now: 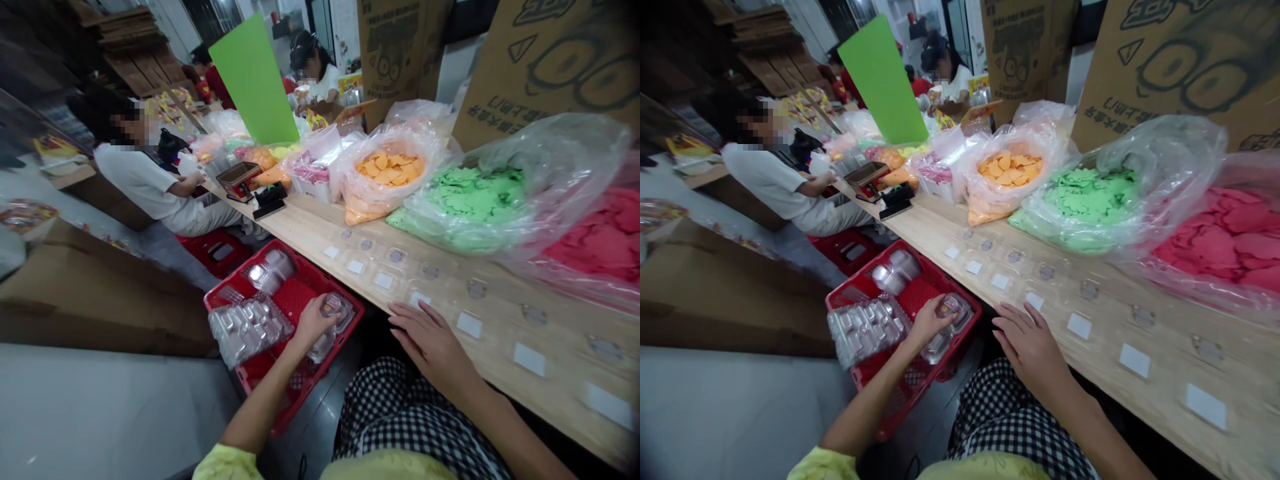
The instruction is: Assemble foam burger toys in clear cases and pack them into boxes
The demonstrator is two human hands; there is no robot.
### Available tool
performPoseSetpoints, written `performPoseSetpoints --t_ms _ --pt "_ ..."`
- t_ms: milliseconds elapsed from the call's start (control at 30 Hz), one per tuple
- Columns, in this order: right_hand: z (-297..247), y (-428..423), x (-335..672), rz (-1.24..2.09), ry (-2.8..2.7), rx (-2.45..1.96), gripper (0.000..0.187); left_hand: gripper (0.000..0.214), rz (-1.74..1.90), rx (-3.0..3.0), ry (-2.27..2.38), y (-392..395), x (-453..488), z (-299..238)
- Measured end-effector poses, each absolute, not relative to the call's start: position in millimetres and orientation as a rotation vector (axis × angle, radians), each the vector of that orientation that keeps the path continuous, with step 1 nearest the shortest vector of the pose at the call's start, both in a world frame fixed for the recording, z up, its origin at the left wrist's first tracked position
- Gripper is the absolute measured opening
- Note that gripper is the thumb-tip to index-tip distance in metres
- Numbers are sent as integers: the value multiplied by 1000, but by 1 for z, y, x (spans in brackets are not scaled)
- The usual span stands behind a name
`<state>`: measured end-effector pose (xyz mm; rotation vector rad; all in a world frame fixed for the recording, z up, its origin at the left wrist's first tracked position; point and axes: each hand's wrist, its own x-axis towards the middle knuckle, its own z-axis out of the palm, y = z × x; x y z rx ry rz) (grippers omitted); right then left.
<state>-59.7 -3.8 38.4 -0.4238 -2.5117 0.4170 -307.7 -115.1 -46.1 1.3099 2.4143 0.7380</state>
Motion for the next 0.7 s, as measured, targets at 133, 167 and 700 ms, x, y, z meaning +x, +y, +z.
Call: performPoseSetpoints --t_ms 133,167,700 --pt "33 -5 -61 448 -2513 -442 20 61 913 1177 2354 -119 -319 -35" --pt "32 -5 -62 460 -2512 -443 20 60 961 1138 2327 -120 -322 -31" --pt "-14 -24 -111 758 -2515 -344 22 57 959 1062 2277 -120 -317 -24"
